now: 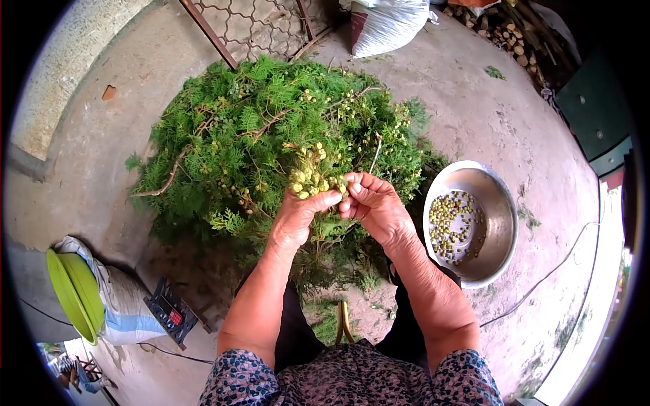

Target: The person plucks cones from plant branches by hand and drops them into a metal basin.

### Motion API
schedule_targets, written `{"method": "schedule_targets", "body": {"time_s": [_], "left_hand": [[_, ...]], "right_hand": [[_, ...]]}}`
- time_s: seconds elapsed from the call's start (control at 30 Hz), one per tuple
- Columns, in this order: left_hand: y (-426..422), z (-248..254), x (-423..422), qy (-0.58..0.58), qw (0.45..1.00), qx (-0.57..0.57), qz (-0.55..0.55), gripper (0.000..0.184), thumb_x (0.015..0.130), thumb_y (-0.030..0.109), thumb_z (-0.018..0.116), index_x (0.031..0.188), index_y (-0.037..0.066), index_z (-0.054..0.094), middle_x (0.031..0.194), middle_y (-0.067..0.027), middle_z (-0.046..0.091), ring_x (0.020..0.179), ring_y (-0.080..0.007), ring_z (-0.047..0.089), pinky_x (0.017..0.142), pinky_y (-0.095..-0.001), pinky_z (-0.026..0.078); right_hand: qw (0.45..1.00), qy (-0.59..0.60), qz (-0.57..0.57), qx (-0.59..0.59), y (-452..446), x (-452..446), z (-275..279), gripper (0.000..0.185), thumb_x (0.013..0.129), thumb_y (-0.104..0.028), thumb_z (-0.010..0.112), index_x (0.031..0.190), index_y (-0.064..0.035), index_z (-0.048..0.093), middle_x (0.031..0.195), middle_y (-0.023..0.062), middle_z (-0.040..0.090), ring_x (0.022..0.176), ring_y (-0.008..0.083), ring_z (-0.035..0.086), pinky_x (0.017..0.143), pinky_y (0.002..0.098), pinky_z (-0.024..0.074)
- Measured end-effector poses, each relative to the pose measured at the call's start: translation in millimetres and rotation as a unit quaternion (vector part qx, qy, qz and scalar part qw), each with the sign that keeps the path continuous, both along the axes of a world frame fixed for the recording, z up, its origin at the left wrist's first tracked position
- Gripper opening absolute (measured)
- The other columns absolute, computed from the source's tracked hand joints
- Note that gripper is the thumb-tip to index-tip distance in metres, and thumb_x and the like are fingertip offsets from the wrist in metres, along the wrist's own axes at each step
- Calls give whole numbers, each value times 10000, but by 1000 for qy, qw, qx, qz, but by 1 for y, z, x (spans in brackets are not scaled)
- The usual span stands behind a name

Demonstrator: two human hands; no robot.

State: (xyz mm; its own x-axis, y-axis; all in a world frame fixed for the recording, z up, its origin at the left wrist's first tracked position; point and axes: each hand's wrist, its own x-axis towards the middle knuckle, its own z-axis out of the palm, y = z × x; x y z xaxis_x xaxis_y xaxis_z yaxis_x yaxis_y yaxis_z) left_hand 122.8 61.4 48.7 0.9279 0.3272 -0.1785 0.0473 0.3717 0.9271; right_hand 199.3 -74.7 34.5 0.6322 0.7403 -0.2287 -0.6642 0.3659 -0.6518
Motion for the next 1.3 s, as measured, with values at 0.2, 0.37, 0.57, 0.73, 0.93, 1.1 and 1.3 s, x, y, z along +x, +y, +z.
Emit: {"method": "schedule_targets", "body": {"time_s": [0.2, 0.37, 0.57, 0.73, 0.93, 1.1, 1.3], "left_hand": [[7, 1, -2, 14, 999, -5, -37, 236, 690, 135, 714, 891, 75, 606, 769, -4, 634, 689, -99, 585, 553, -242, 413], [7, -1, -2, 8, 998, 15, -68, 247, 705, 178, 723, 881, 63, 595, 742, -6, 619, 624, -96, 547, 518, -235, 410], [4, 2, -1, 30, 998, 33, -54, 325, 689, 271, 738, 915, 87, 596, 721, 39, 552, 594, -77, 451, 512, -230, 362], [4, 0, 2, 18, 997, 64, -25, 327, 687, 276, 742, 911, 89, 594, 746, 39, 551, 614, -71, 452, 510, -230, 363], [0, 0, 1, 28, 996, 76, -22, 193, 721, 141, 712, 836, 65, 577, 688, 47, 527, 590, -65, 459, 511, -231, 366], [1, -4, 1, 15, 999, 37, -13, 205, 676, 127, 742, 797, 67, 588, 671, 45, 533, 586, -68, 460, 518, -223, 362], [-1, -2, 1, 21, 998, 53, -12, 224, 691, 197, 745, 786, 50, 604, 656, 26, 546, 567, -79, 471, 497, -225, 379]], "right_hand": [[1000, 6, 18, 4, 3, -3, 15, 255, 888, -183, 496, 1076, -16, 535, 788, 37, 580, 618, 128, 556, 567, 241, 467], [999, -2, 48, -20, 1, 0, 7, 284, 861, -273, 555, 1020, -39, 578, 724, 18, 586, 573, 110, 547, 515, 227, 447], [997, -16, -50, -48, 6, 1, 3, 124, 855, -196, 574, 889, -77, 570, 749, -7, 579, 547, 96, 535, 467, 207, 412], [991, -106, -49, -68, 1, 5, 12, 144, 831, -168, 612, 925, -69, 566, 734, -20, 557, 584, 49, 481, 477, 183, 370], [947, -286, -30, -146, 4, -3, 15, 147, 811, -140, 632, 903, -27, 613, 710, -21, 562, 604, 41, 471, 532, 185, 398], [990, -73, -29, -115, 6, -6, 14, 144, 839, -180, 593, 852, -40, 623, 606, -30, 549, 463, 43, 394, 422, 175, 305], [998, 31, -51, -28, 2, -4, 10, 151, 837, -195, 596, 816, -45, 601, 660, -11, 542, 514, 68, 433, 431, 194, 340]]}}
